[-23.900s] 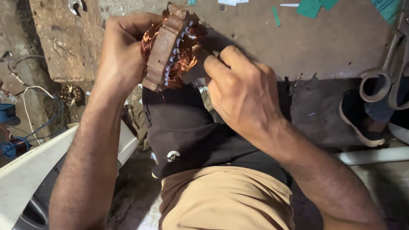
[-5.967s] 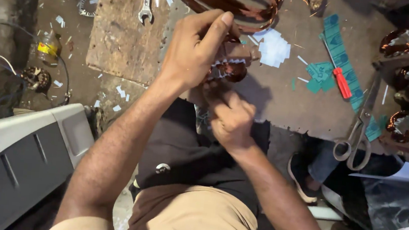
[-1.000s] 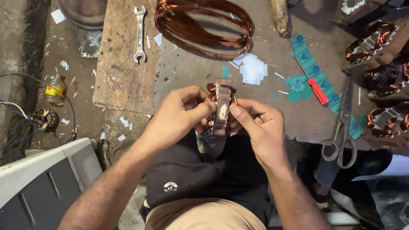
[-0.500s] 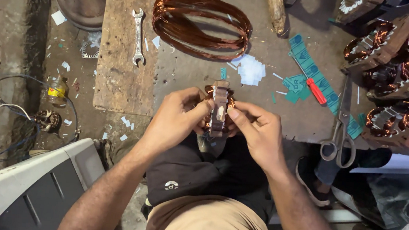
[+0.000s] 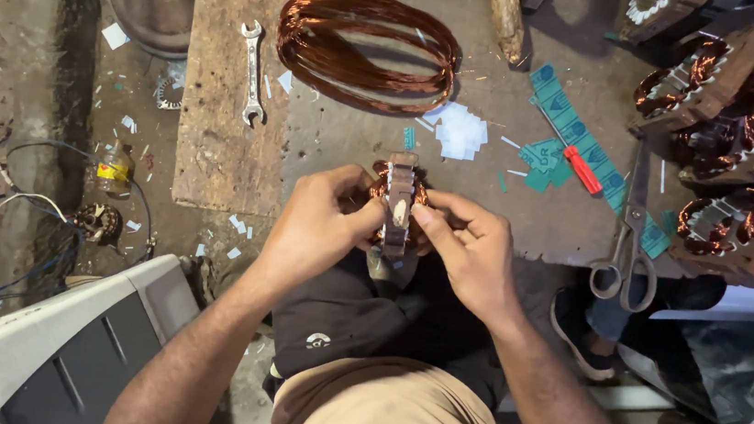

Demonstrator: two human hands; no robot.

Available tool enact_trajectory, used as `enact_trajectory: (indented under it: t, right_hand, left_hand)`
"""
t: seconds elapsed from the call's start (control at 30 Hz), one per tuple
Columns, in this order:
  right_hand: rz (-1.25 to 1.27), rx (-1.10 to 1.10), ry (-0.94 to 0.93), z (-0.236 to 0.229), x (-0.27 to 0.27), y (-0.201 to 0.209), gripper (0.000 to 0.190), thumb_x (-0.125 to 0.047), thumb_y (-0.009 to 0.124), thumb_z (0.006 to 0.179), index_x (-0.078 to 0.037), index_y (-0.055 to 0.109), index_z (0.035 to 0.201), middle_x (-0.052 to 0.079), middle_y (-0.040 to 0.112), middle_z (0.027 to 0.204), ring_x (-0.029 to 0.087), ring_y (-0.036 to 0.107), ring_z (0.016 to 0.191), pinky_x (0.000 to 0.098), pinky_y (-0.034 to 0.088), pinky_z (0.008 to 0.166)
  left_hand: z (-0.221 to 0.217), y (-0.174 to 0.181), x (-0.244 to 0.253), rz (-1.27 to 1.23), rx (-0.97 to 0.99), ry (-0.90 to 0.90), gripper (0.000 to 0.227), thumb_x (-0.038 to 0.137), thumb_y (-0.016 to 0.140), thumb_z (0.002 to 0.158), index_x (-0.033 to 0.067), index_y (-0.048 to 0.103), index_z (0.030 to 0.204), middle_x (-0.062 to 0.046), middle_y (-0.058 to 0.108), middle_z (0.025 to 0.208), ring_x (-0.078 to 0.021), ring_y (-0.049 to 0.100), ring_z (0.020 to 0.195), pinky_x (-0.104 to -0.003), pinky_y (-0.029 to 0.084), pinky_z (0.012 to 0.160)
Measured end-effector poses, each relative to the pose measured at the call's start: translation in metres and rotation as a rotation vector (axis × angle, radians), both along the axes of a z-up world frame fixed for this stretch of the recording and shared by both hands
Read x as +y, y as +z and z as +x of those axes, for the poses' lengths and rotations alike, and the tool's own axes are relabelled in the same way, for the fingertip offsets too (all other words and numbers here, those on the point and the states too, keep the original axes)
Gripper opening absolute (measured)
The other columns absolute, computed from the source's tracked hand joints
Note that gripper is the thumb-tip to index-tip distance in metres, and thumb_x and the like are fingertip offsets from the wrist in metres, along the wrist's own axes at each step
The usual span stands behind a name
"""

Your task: The person sits at a workbench and hand-winds copper magnet wire around the slots of a motor stator core, guiding and pressing the wire turns into place with both hands. They then pull a length of wire from the coil on the bench, fold it, and continue winding turns onto the stator.

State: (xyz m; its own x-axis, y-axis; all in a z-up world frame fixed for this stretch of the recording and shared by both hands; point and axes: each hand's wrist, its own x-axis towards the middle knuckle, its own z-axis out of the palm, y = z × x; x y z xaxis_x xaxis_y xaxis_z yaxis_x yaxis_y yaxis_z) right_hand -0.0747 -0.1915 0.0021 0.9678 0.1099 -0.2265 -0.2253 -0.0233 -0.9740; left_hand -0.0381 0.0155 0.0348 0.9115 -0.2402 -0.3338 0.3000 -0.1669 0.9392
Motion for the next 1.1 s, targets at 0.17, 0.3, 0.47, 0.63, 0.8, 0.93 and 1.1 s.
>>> enact_trajectory:
  t: [0.17,0.3,0.47,0.63,0.8,0.93,1.1]
  right_hand:
    - [0.001,0.003,-0.018,-0.002,0.001,-0.003,0.032,-0.015,0.066,0.100,0.005,0.069,0.126,0.004,0.074,0.095,0.007,0.068,0.080,0.0241,0.057,0.069]
    - [0.031,0.025,-0.057,-0.002,-0.001,-0.006,0.031,-0.011,0.069,0.098,0.006,0.069,0.123,0.003,0.069,0.091,0.007,0.067,0.078,0.0243,0.059,0.069]
    - [-0.134,-0.221,-0.061,0.001,0.002,0.012,0.034,-0.009,0.068,0.100,0.003,0.066,0.132,0.001,0.064,0.103,0.004,0.057,0.085,0.0192,0.049,0.072]
    - [-0.163,-0.224,-0.004,0.001,0.001,0.010,0.028,-0.008,0.066,0.102,0.001,0.071,0.128,0.002,0.065,0.105,0.004,0.061,0.086,0.0183,0.050,0.072]
    - [-0.116,-0.223,0.022,0.003,-0.007,0.003,0.027,-0.006,0.065,0.104,0.004,0.071,0.127,0.004,0.066,0.107,0.006,0.062,0.093,0.0198,0.051,0.080]
    - [-0.219,-0.199,0.054,-0.002,-0.005,0.018,0.034,-0.004,0.068,0.098,0.004,0.070,0.131,0.005,0.064,0.104,0.007,0.057,0.086,0.0206,0.047,0.072]
    - [-0.371,-0.300,-0.020,-0.004,0.013,0.031,0.045,-0.002,0.076,0.085,0.001,0.068,0.130,0.005,0.069,0.097,0.007,0.067,0.082,0.0218,0.056,0.071]
  left_hand:
    - [-0.001,0.000,-0.007,0.238,-0.136,0.052,0.029,0.021,0.066,0.088,-0.0061,0.074,0.095,-0.012,0.074,0.069,-0.0128,0.071,0.059,-0.029,0.056,0.057]
    - [-0.002,-0.009,-0.008,0.269,-0.066,0.083,0.029,0.023,0.061,0.092,-0.0029,0.074,0.091,-0.010,0.070,0.062,-0.0127,0.068,0.053,-0.029,0.052,0.052]
    - [-0.006,-0.043,0.001,-0.269,0.098,0.089,0.024,0.021,0.060,0.099,0.0011,0.068,0.088,-0.002,0.066,0.072,-0.0091,0.061,0.062,-0.026,0.049,0.057]
    - [-0.009,-0.057,0.001,-0.440,0.132,0.053,0.022,0.024,0.069,0.099,0.0033,0.066,0.093,0.000,0.065,0.079,-0.0075,0.059,0.071,-0.023,0.047,0.064]
    - [-0.007,-0.064,0.000,-0.435,0.075,0.033,0.024,0.024,0.072,0.099,0.0049,0.060,0.090,0.002,0.065,0.081,-0.0045,0.057,0.072,-0.023,0.049,0.064]
    - [-0.003,-0.059,0.002,-0.422,0.092,0.020,0.023,0.024,0.072,0.098,0.0045,0.064,0.091,0.001,0.064,0.077,-0.0053,0.054,0.066,-0.023,0.044,0.060]
    - [-0.001,-0.048,0.005,-0.361,0.121,0.011,0.024,0.028,0.071,0.096,0.0053,0.068,0.089,0.003,0.065,0.074,-0.0043,0.055,0.064,-0.022,0.042,0.057]
